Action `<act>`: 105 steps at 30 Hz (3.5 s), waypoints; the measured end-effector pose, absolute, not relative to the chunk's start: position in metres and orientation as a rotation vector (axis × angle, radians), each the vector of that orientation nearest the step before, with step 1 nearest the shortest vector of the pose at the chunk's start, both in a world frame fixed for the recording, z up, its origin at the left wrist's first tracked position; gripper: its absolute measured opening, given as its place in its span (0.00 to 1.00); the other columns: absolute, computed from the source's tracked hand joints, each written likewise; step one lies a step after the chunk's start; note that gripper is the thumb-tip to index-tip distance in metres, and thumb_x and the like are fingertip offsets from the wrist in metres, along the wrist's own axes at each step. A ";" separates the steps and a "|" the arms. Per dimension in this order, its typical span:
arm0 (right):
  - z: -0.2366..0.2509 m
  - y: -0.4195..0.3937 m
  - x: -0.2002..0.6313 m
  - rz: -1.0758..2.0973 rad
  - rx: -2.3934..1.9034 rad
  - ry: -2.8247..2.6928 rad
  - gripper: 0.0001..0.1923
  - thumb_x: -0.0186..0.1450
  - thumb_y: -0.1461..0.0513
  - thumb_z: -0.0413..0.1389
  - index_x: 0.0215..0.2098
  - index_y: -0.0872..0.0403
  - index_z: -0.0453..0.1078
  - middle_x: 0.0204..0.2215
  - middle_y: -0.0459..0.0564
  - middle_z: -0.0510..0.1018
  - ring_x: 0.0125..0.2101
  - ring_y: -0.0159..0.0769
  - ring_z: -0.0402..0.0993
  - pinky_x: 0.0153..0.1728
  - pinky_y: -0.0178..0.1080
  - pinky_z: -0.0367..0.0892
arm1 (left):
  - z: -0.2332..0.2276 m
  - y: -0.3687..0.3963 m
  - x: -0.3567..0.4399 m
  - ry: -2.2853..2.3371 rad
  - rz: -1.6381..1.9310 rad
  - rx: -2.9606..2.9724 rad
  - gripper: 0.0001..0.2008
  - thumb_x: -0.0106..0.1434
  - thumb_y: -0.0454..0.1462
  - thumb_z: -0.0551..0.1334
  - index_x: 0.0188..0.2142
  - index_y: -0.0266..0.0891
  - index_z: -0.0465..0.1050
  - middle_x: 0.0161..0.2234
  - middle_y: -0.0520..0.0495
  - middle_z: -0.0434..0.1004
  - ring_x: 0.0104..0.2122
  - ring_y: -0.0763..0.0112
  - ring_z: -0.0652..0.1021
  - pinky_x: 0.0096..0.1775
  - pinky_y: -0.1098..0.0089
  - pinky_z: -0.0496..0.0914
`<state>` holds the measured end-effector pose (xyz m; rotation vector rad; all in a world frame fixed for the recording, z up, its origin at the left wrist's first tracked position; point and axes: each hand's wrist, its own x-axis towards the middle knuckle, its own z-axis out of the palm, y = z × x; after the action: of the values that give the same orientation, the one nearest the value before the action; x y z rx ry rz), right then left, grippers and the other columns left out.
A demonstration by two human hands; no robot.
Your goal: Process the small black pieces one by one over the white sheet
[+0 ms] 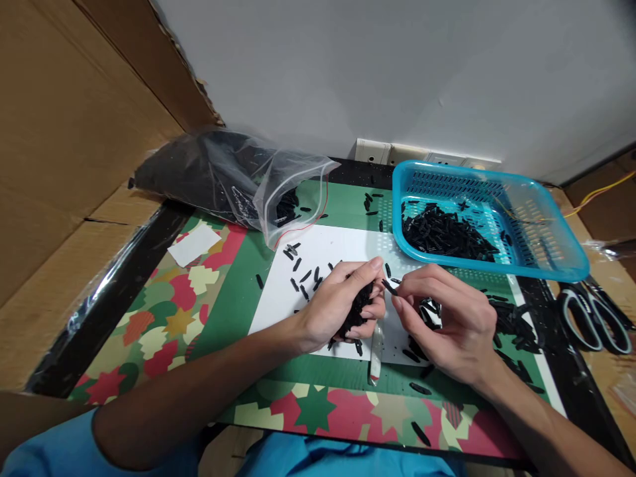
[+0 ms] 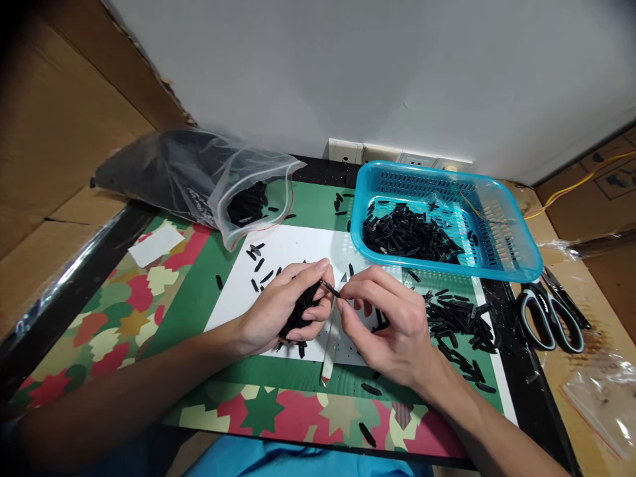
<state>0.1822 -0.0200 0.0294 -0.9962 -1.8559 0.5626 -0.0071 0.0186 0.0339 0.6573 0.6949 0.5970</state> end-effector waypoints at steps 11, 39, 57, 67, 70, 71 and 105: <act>0.029 -0.017 0.183 0.506 -1.012 -1.895 0.07 0.69 0.71 0.60 0.38 0.53 0.73 0.31 0.48 0.76 0.29 0.33 0.71 0.31 0.37 0.68 | 0.034 0.017 -0.008 0.702 0.522 0.750 0.25 0.71 0.58 0.63 0.31 0.41 0.62 0.19 0.59 0.61 0.14 0.83 0.60 0.14 0.81 0.54; 0.026 -0.015 0.185 0.309 -1.063 -1.894 0.08 0.70 0.71 0.60 0.41 0.53 0.74 0.35 0.51 0.79 0.31 0.35 0.75 0.32 0.38 0.71 | 0.031 0.018 -0.009 0.633 0.536 0.730 0.23 0.76 0.52 0.59 0.30 0.40 0.61 0.20 0.59 0.62 0.13 0.84 0.60 0.15 0.82 0.55; 0.019 -0.014 0.190 -0.229 -1.015 -2.180 0.06 0.70 0.70 0.62 0.45 0.57 0.75 0.33 0.52 0.84 0.28 0.35 0.74 0.31 0.39 0.65 | 0.027 0.018 -0.008 0.633 0.572 0.719 0.23 0.75 0.53 0.60 0.30 0.40 0.62 0.20 0.59 0.62 0.12 0.84 0.60 0.14 0.83 0.55; 0.014 -0.011 0.188 -0.011 -0.982 -2.298 0.07 0.75 0.68 0.54 0.41 0.57 0.74 0.25 0.47 0.73 0.24 0.35 0.66 0.29 0.39 0.61 | 0.024 0.017 -0.008 0.653 0.558 0.729 0.23 0.74 0.53 0.60 0.31 0.40 0.62 0.20 0.59 0.62 0.12 0.84 0.61 0.14 0.83 0.54; 0.014 -0.011 0.188 0.083 -0.985 -2.288 0.06 0.75 0.68 0.54 0.41 0.56 0.73 0.26 0.46 0.72 0.24 0.34 0.66 0.28 0.37 0.61 | 0.025 0.017 -0.008 0.660 0.549 0.728 0.23 0.75 0.53 0.59 0.31 0.40 0.61 0.20 0.59 0.61 0.12 0.84 0.61 0.14 0.84 0.54; 0.014 -0.011 0.188 0.098 -0.985 -2.278 0.06 0.75 0.68 0.54 0.41 0.56 0.73 0.26 0.45 0.72 0.24 0.33 0.66 0.28 0.37 0.61 | 0.026 0.017 -0.009 0.660 0.546 0.724 0.23 0.75 0.53 0.59 0.31 0.40 0.61 0.20 0.59 0.61 0.12 0.84 0.60 0.14 0.84 0.54; 0.016 -0.013 0.192 0.266 -0.956 -1.853 0.21 0.68 0.69 0.68 0.57 0.49 0.76 0.39 0.49 0.89 0.30 0.36 0.88 0.36 0.36 0.85 | 0.032 0.013 -0.009 0.641 0.536 0.783 0.23 0.72 0.54 0.62 0.31 0.40 0.62 0.20 0.58 0.63 0.15 0.81 0.62 0.16 0.81 0.54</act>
<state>0.1916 -0.0129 0.0158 -0.9562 -1.8529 0.2658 -0.0094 0.0133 0.0322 0.7826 0.6407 0.5364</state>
